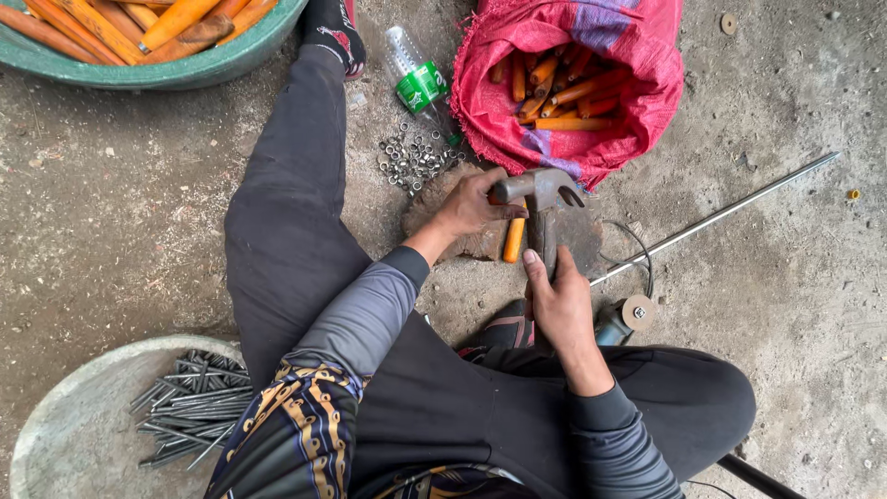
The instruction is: The person sits on the ground and repeatedly inserts metal ferrules into orange wooden hammer handles, then uses a hammer to drive the ferrules onto the handles. Completed handles are placed into a green basin.
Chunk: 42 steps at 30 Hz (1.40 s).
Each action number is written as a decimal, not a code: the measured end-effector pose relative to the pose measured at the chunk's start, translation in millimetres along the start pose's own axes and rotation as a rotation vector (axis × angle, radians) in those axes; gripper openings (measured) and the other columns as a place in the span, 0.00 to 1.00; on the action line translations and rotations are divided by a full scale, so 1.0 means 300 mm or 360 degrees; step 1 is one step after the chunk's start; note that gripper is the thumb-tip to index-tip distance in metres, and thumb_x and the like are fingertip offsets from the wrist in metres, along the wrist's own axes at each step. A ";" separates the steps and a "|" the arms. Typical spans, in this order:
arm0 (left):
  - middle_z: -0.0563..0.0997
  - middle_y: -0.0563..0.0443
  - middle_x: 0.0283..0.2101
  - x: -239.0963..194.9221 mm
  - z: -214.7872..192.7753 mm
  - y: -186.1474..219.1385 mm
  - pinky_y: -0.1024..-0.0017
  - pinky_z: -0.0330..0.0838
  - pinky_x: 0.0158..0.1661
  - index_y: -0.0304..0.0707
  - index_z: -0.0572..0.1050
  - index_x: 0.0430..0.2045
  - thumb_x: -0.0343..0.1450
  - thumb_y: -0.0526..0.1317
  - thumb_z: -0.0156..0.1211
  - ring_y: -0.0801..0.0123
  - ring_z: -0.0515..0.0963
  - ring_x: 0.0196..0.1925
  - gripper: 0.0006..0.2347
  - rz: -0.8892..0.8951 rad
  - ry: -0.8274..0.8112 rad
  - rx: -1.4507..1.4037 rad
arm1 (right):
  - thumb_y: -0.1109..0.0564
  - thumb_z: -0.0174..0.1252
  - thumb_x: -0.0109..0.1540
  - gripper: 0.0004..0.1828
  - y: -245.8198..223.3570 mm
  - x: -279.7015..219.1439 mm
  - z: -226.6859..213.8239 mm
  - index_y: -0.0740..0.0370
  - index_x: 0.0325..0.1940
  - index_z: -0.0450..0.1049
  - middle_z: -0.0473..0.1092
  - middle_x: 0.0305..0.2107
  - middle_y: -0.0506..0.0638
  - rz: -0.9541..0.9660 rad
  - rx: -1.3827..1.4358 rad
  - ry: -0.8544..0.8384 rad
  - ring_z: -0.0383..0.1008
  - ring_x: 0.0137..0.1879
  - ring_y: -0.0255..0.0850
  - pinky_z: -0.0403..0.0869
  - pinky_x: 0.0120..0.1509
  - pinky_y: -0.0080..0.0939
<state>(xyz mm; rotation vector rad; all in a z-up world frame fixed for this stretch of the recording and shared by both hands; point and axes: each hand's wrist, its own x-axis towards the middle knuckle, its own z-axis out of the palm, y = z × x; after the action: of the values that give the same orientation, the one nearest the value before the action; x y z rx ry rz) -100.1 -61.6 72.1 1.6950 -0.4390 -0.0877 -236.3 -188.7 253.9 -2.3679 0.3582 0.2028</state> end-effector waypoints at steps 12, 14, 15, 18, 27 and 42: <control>0.71 0.59 0.22 0.004 0.022 0.018 0.74 0.66 0.30 0.36 0.76 0.26 0.68 0.46 0.71 0.79 0.67 0.27 0.13 -0.0073 -0.0086 -0.0313 | 0.49 0.56 0.69 0.16 -0.083 -0.034 -0.097 0.66 0.39 0.66 0.70 0.16 0.49 -0.0182 0.0097 0.0037 0.72 0.19 0.35 0.69 0.23 0.37; 0.69 0.57 0.20 -0.001 0.020 0.029 0.72 0.64 0.29 0.36 0.71 0.21 0.69 0.46 0.70 0.77 0.66 0.25 0.15 0.0093 -0.0066 -0.0266 | 0.52 0.54 0.70 0.13 -0.094 -0.058 -0.137 0.65 0.41 0.66 0.70 0.17 0.48 -0.0258 0.0148 0.0088 0.71 0.20 0.34 0.69 0.23 0.36; 0.68 0.56 0.20 -0.002 0.020 0.031 0.71 0.64 0.30 0.36 0.70 0.21 0.70 0.46 0.70 0.77 0.66 0.26 0.16 0.0119 -0.0072 -0.0275 | 0.52 0.54 0.70 0.12 -0.096 -0.072 -0.157 0.64 0.42 0.66 0.70 0.17 0.48 -0.0291 0.0186 0.0122 0.71 0.21 0.33 0.69 0.24 0.35; 0.67 0.53 0.21 -0.004 0.024 0.016 0.69 0.64 0.30 0.36 0.68 0.21 0.71 0.46 0.69 0.75 0.65 0.26 0.17 0.0159 -0.0081 -0.0253 | 0.53 0.53 0.71 0.11 -0.082 -0.110 -0.191 0.64 0.44 0.66 0.70 0.19 0.48 -0.0359 0.0217 0.0194 0.72 0.22 0.33 0.69 0.25 0.36; 0.83 0.43 0.37 0.002 0.064 -0.036 0.68 0.75 0.42 0.35 0.78 0.48 0.70 0.42 0.68 0.65 0.81 0.40 0.16 0.0609 -0.0002 -0.0184 | 0.45 0.61 0.69 0.21 0.033 0.018 -0.034 0.66 0.44 0.67 0.71 0.20 0.63 -0.0465 -0.0677 0.0029 0.75 0.29 0.60 0.70 0.30 0.51; 0.84 0.43 0.36 0.013 0.066 -0.019 0.68 0.76 0.41 0.37 0.78 0.42 0.70 0.40 0.67 0.71 0.81 0.38 0.11 0.0507 -0.0001 -0.0198 | 0.43 0.61 0.68 0.22 0.050 0.043 -0.022 0.67 0.44 0.69 0.72 0.20 0.66 -0.0351 -0.0564 0.0031 0.75 0.29 0.64 0.71 0.31 0.57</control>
<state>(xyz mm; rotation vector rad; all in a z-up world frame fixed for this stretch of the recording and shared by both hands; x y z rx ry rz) -101.2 -80.8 63.7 1.4850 -0.6844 0.1152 -228.4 -206.5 245.9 -2.7366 0.0698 0.1481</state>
